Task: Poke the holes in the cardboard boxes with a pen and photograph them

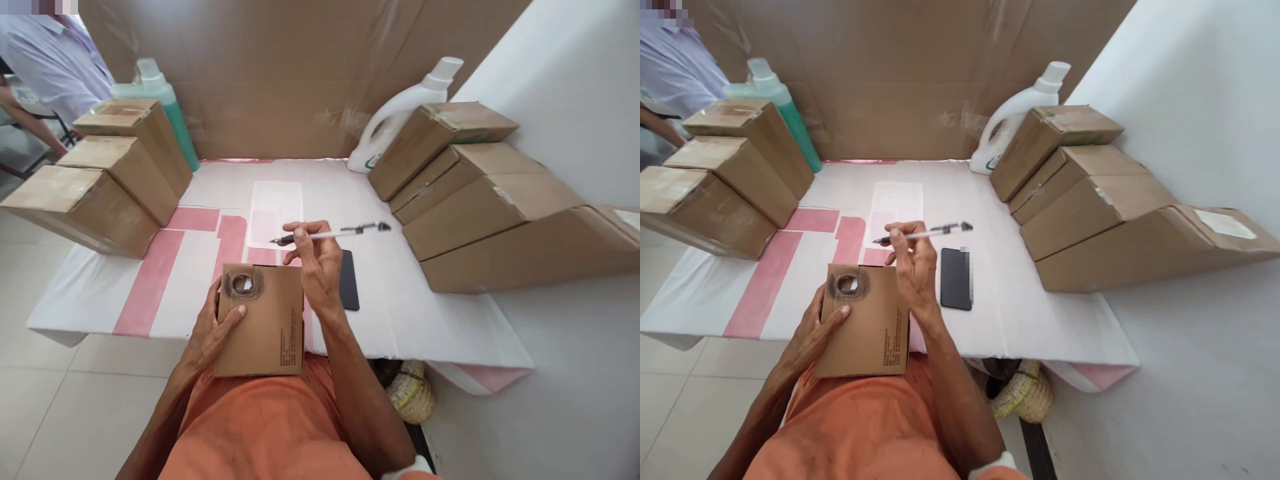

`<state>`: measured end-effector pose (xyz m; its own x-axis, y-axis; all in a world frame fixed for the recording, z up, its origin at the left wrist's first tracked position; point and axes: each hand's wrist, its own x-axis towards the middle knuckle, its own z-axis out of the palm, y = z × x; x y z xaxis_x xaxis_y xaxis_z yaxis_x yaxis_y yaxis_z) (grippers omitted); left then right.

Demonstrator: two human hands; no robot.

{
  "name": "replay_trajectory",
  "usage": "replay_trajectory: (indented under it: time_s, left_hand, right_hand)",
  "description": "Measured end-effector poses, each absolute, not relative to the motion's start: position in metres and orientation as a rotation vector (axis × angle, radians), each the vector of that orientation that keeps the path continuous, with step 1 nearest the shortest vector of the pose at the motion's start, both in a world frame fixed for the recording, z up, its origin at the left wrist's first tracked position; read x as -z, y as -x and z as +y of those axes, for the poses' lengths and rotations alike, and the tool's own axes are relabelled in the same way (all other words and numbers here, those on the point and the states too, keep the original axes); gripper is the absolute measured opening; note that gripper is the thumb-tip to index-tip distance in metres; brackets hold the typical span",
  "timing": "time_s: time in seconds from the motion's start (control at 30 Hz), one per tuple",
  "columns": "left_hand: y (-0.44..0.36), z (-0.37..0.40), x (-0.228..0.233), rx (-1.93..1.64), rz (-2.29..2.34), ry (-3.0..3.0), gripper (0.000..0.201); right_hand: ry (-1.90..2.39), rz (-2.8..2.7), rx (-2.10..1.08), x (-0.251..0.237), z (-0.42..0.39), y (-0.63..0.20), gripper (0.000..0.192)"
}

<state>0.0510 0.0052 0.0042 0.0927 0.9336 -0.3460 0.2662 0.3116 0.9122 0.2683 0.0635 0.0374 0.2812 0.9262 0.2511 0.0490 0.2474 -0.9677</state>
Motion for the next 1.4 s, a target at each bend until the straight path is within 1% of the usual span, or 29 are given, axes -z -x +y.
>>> replay_trajectory:
  time_s: [0.1,0.17,0.23,0.3,0.4,0.57,0.67,0.73,0.83,1.0,1.2,1.4]
  left_hand:
    - [-0.047,0.005,-0.003,-0.697,1.472,-1.169,0.106]
    - [-0.047,0.006,-0.002,-0.695,1.478,-1.16,0.105]
    - [-0.047,0.006,0.0,-0.708,1.479,-1.154,0.104]
    - [-0.047,0.007,0.001,-0.717,1.496,-1.157,0.104]
    - [-0.047,0.007,0.001,-0.717,1.498,-1.165,0.102]
    - [-0.05,0.007,-0.005,-0.762,1.411,-1.033,0.099]
    - [-0.054,0.01,-0.009,-0.825,1.372,-0.97,0.099]
    - [-0.058,0.016,-0.008,-0.87,1.344,-0.955,0.097]
    - [-0.063,0.028,-0.002,-0.929,1.326,-0.95,0.094]
    - [-0.069,0.046,0.016,-0.996,1.297,-0.899,0.099]
    - [-0.067,0.043,0.028,-0.982,1.22,-0.883,0.094]
    - [-0.068,0.041,0.039,-0.965,1.187,-0.854,0.097]
  right_hand:
    - [1.617,-1.364,-0.757,-0.033,0.089,-0.303,0.026]
    - [1.955,-1.535,-0.74,-0.022,0.104,-0.319,0.018]
    - [2.133,-1.61,-0.747,-0.006,0.114,-0.323,0.009]
    - [2.214,-1.64,-0.762,0.009,0.118,-0.317,0.004]
    - [2.293,-1.677,-0.752,0.018,0.115,-0.306,0.016]
    - [2.375,-1.633,-0.612,0.007,0.084,-0.312,0.037]
    - [2.517,-1.477,-0.47,0.008,0.051,-0.325,0.058]
    - [2.625,-1.338,-0.462,0.014,0.03,-0.332,0.072]
    - [2.675,-1.207,-0.548,0.024,0.013,-0.338,0.077]
    - [2.645,-1.158,-0.59,0.025,0.012,-0.347,0.069]
    - [2.546,-1.067,-0.712,0.024,0.005,-0.375,0.037]
    - [2.371,-0.912,-0.797,0.031,-0.001,-0.394,0.017]
